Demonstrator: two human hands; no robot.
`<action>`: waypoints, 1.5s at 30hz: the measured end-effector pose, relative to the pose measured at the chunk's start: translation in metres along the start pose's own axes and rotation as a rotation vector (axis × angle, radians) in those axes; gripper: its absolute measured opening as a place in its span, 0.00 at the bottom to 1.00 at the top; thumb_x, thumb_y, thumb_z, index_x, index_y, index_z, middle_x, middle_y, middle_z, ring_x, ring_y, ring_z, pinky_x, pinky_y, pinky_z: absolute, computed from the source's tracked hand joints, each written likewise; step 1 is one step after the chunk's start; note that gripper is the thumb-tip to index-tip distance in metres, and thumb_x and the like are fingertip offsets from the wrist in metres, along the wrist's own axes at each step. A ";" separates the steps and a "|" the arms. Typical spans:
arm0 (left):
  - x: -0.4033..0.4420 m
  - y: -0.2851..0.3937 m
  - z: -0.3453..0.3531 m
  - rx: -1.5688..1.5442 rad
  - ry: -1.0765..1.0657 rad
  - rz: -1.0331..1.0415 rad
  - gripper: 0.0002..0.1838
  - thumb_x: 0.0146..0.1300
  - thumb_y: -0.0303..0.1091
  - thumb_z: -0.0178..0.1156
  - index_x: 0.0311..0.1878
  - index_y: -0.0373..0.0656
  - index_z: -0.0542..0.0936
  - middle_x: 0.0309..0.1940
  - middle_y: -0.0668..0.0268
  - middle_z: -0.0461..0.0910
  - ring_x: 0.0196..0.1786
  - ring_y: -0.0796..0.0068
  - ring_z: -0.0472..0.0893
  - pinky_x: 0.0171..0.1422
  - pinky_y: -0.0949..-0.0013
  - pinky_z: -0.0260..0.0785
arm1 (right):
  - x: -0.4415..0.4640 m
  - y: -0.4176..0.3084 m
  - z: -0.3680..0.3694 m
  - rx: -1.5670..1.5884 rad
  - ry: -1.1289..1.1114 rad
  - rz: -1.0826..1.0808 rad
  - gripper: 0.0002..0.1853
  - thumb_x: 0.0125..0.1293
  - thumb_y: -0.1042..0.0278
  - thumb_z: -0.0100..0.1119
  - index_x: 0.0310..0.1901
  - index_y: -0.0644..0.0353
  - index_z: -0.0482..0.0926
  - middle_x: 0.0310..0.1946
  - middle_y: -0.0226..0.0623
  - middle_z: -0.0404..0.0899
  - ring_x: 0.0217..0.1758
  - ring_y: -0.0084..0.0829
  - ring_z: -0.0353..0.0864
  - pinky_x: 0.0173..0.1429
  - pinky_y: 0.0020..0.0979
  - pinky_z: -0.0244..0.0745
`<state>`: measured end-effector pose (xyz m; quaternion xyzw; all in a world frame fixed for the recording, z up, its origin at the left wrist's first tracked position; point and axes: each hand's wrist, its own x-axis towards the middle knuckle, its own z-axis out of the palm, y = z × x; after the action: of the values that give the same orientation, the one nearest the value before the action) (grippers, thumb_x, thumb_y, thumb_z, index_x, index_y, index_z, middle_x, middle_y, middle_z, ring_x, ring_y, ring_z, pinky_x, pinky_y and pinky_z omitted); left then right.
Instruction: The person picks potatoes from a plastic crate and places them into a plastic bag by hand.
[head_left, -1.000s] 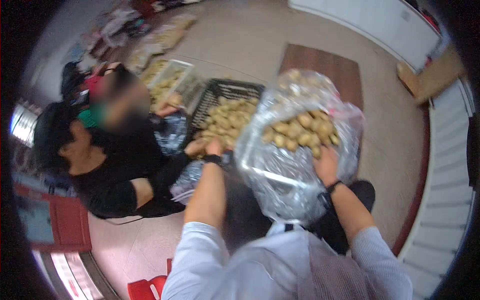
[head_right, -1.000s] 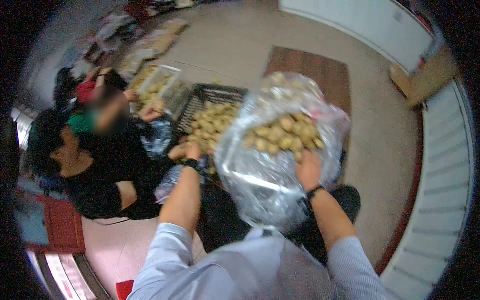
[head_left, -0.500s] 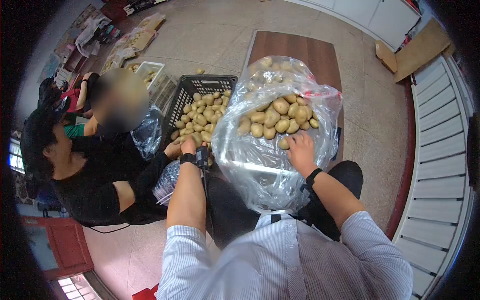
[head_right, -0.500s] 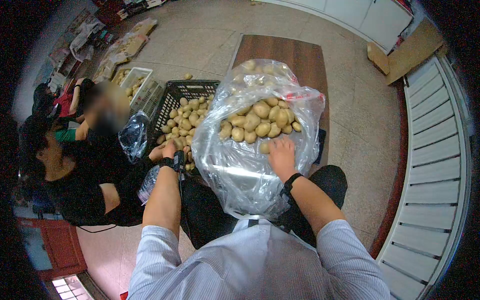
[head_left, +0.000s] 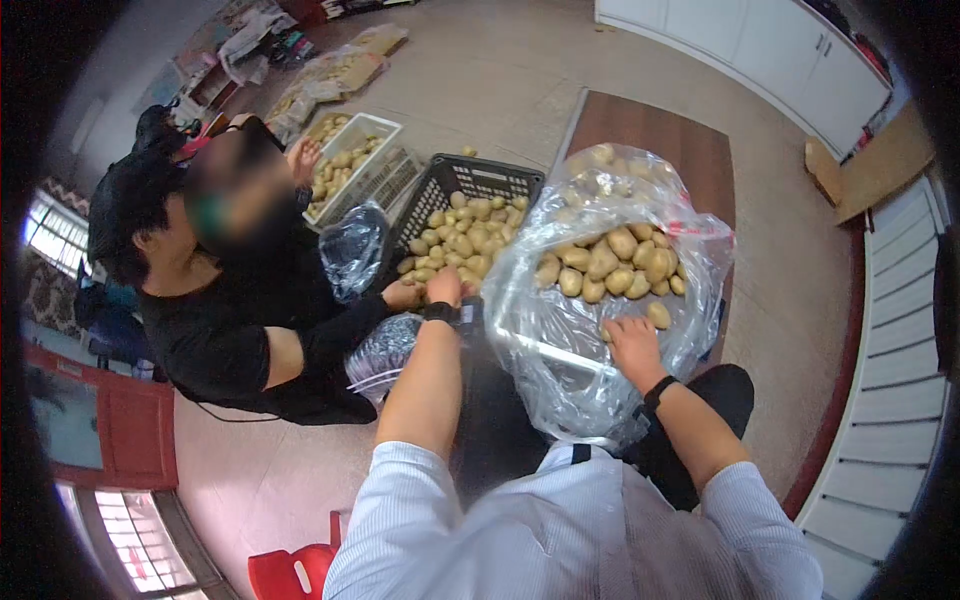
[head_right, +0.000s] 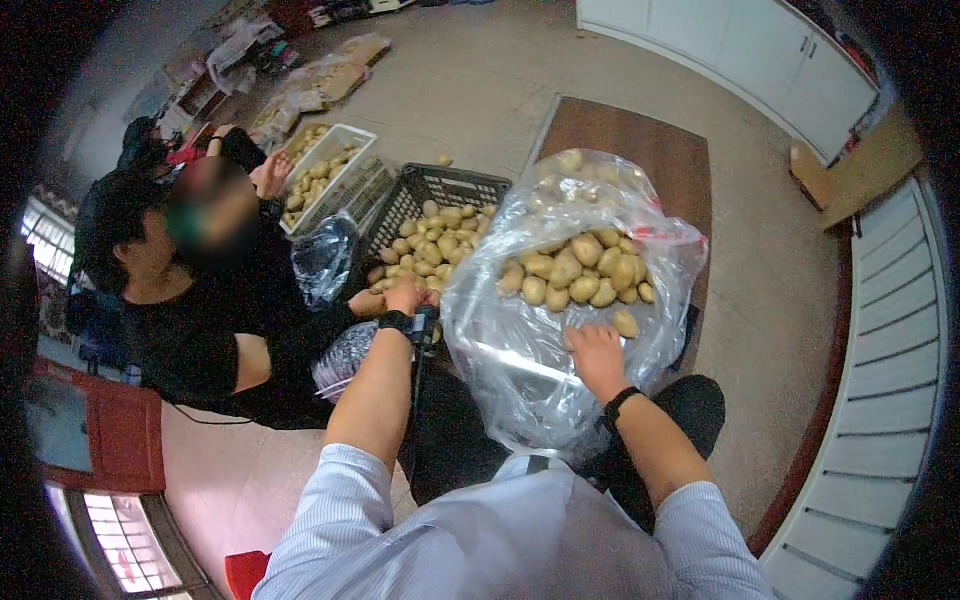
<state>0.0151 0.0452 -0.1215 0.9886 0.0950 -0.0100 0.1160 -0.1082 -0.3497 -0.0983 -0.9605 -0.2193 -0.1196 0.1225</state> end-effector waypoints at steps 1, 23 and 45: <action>-0.011 0.013 -0.017 -0.014 -0.001 0.006 0.11 0.52 0.33 0.66 0.35 0.38 0.79 0.33 0.51 0.82 0.38 0.51 0.82 0.39 0.51 0.74 | 0.000 0.000 0.000 0.003 0.012 -0.005 0.16 0.55 0.72 0.54 0.47 0.52 0.78 0.36 0.36 0.76 0.47 0.39 0.75 0.57 0.43 0.64; -0.047 0.109 -0.064 -1.518 -0.109 -0.384 0.17 0.65 0.42 0.52 0.49 0.39 0.75 0.33 0.62 0.78 0.20 0.70 0.79 0.18 0.69 0.66 | 0.043 -0.009 -0.024 0.773 -0.109 0.474 0.18 0.60 0.63 0.58 0.48 0.66 0.75 0.38 0.52 0.79 0.44 0.49 0.77 0.54 0.40 0.70; -0.065 0.145 -0.070 -1.236 -0.925 -0.021 0.13 0.66 0.44 0.57 0.43 0.44 0.74 0.25 0.70 0.75 0.21 0.78 0.77 0.18 0.75 0.67 | 0.076 -0.056 -0.024 0.839 -0.105 0.331 0.14 0.67 0.60 0.55 0.35 0.65 0.76 0.22 0.41 0.77 0.24 0.37 0.76 0.32 0.35 0.70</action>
<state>-0.0214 -0.0891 -0.0182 0.6386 0.0347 -0.3682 0.6748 -0.0714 -0.2778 -0.0439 -0.8546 -0.0982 0.0496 0.5075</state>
